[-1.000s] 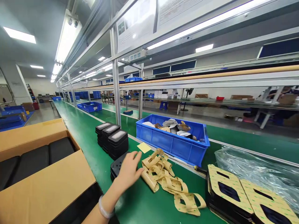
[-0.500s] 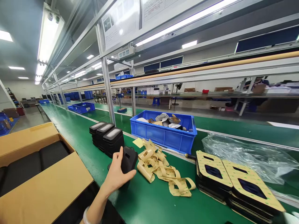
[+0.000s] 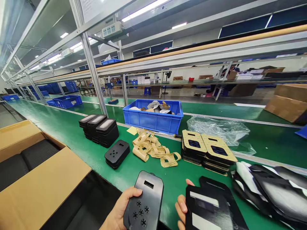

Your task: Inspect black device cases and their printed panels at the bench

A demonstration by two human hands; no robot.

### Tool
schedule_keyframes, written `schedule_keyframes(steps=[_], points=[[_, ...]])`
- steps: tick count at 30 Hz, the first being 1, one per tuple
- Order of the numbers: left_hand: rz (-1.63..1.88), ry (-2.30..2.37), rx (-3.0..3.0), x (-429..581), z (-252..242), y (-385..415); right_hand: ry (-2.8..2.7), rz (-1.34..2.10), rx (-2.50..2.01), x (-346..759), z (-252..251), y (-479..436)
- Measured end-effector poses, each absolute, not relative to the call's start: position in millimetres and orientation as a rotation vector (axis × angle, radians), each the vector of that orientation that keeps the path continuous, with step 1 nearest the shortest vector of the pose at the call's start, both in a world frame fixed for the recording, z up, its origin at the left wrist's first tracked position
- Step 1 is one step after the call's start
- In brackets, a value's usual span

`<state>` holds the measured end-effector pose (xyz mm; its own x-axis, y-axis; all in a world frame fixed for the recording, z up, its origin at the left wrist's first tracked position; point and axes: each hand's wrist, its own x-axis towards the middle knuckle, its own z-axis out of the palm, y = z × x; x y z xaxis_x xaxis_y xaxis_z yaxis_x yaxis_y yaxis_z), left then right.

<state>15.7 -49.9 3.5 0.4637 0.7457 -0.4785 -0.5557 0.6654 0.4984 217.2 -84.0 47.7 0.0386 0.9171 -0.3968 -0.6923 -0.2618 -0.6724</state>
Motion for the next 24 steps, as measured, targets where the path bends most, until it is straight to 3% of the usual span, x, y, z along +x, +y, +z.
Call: schedule_keyframes(steps=[3, 10, 24], points=[[0.627, 0.635, 0.226, 16.5, 5.0, -58.2, -0.421, 1.445, -1.097, 204.1, 47.4, -92.1], [0.633, 0.255, 0.354, 25.0, 21.6, -69.0, -0.698, 1.303, -1.249, 170.2, 65.8, -103.4], [0.678, 0.221, 0.395, 26.2, 17.1, -73.6, -0.834, 1.267, -1.228, 159.6, 52.8, -100.8]])
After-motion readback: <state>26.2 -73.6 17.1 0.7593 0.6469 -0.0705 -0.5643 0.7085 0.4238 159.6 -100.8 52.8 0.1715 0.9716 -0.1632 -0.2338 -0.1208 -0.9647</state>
